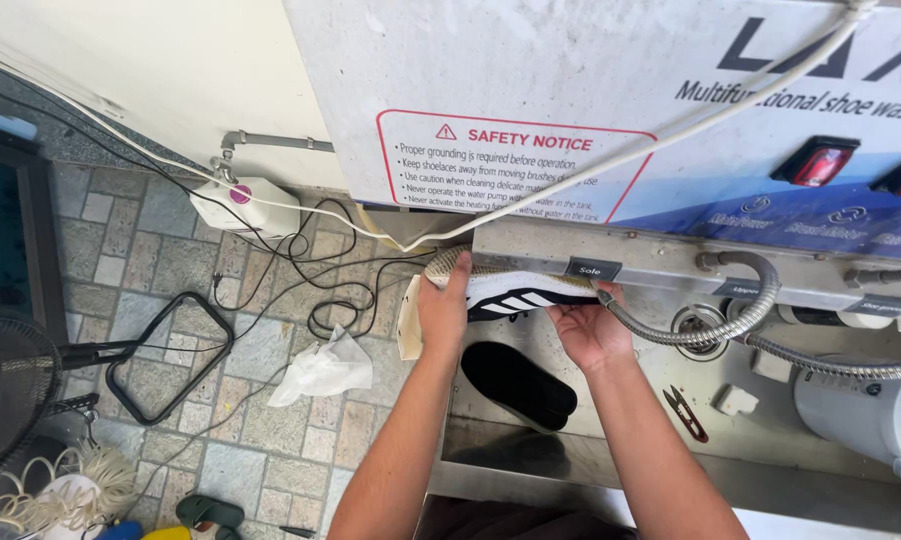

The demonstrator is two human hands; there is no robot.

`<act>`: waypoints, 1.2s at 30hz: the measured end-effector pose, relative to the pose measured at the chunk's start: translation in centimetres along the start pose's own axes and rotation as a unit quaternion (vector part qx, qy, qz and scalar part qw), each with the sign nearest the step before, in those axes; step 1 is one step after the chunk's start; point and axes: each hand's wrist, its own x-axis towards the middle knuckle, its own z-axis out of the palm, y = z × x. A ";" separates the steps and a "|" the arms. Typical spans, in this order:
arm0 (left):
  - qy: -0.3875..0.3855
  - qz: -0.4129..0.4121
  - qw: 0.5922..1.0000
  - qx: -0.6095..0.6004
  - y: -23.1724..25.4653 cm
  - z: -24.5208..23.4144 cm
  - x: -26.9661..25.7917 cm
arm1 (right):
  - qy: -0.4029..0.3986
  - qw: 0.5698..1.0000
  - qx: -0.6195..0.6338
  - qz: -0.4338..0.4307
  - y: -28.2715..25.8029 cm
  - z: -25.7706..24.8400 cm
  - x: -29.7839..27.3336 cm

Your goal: The person cleans a black sneaker using a multifunctional shoe washing machine. They spray the sole with a handheld nozzle, rinse the shoe in a sink, and then use the machine's rotating brushes to scrub the sole. The person also applies a cleaning solution from a spray bottle and scrubs the sole with a brush.

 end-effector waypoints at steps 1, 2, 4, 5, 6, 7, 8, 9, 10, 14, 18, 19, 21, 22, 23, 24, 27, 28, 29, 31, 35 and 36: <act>-0.004 0.009 1.000 -0.014 -0.5 0.0 0.0 | -0.005 1.000 -0.007 0.001 0.0 -0.2 -0.3; -0.008 0.020 0.999 -0.030 -0.9 0.1 0.2 | -0.012 1.000 -0.014 0.000 0.0 -0.1 -0.4; -0.017 0.037 0.997 -0.060 -2.2 0.1 0.8 | -0.020 1.000 -0.008 -0.014 0.5 -0.5 -0.6; -0.023 0.043 0.996 -0.074 -3.0 0.0 1.1 | -0.024 0.999 -0.005 -0.022 0.5 -1.0 -0.6; -0.032 0.047 0.995 -0.087 -3.8 -0.2 1.3 | -0.036 0.999 -0.015 -0.023 0.6 -1.8 -0.7; -0.034 0.063 0.994 -0.082 -4.7 -0.4 1.4 | -0.049 0.998 -0.024 -0.024 0.8 -2.6 -0.7; -0.036 0.080 0.993 -0.078 -5.4 -0.7 1.6 | -0.064 0.997 -0.035 -0.024 1.0 -3.4 -0.5; -0.037 0.097 0.992 -0.074 -6.1 -1.0 1.6 | -0.079 0.996 -0.031 -0.023 1.0 -4.2 -0.4; -0.061 0.106 0.987 -0.101 -6.8 -1.4 1.4 | -0.093 0.995 -0.029 -0.018 1.1 -5.1 -0.4; -0.166 0.157 0.959 -0.169 -7.8 -3.7 -0.5 | -0.131 0.991 -0.020 0.002 1.4 -7.2 -2.0; -0.279 0.131 0.939 -0.150 -5.3 -7.0 -3.9 | -0.166 0.986 0.009 0.001 0.3 -8.7 -4.4; -0.284 0.170 0.938 -0.102 -4.2 -7.9 -5.0 | -0.192 0.981 0.022 0.015 -0.6 -9.1 -4.6; -0.294 0.254 0.921 -0.008 -1.2 -8.6 -6.8 | -0.208 0.978 0.006 0.017 -1.7 -9.3 -5.0; -0.285 0.289 0.911 0.070 0.3 -8.8 -8.0 | -0.195 0.980 -0.024 0.010 -2.0 -9.3 -5.4; -0.274 0.321 0.894 0.147 1.6 -9.1 -9.3 | -0.182 0.982 -0.053 0.004 -2.2 -9.2 -5.8; -0.260 0.349 0.872 0.224 2.6 -9.0 -10.5 | -0.180 0.982 -0.058 0.006 -2.3 -9.1 -6.2; -0.207 0.383 0.827 0.355 3.2 -6.3 -13.7 | -0.184 0.980 -0.073 0.018 -3.1 -9.2 -7.0; -0.193 0.373 0.833 0.360 3.0 -5.8 -14.4 | -0.189 0.979 -0.078 0.025 -3.5 -9.5 -7.2; -0.180 0.364 0.838 0.365 2.6 -5.2 -15.0 | -0.193 0.977 -0.083 0.031 -4.0 -9.9 -7.2; -0.147 0.363 0.850 0.354 1.4 -4.2 -16.2 | -0.195 0.965 -0.167 0.045 -5.8 -11.5 -6.6; -0.085 0.372 0.868 0.316 -0.8 -4.3 -19.1 | -0.121 0.906 -0.404 -0.021 -13.4 -18.6 -2.9; -0.071 0.373 0.871 0.312 -1.1 -4.6 -19.6 | -0.075 0.883 -0.447 -0.120 -16.2 -20.8 -1.4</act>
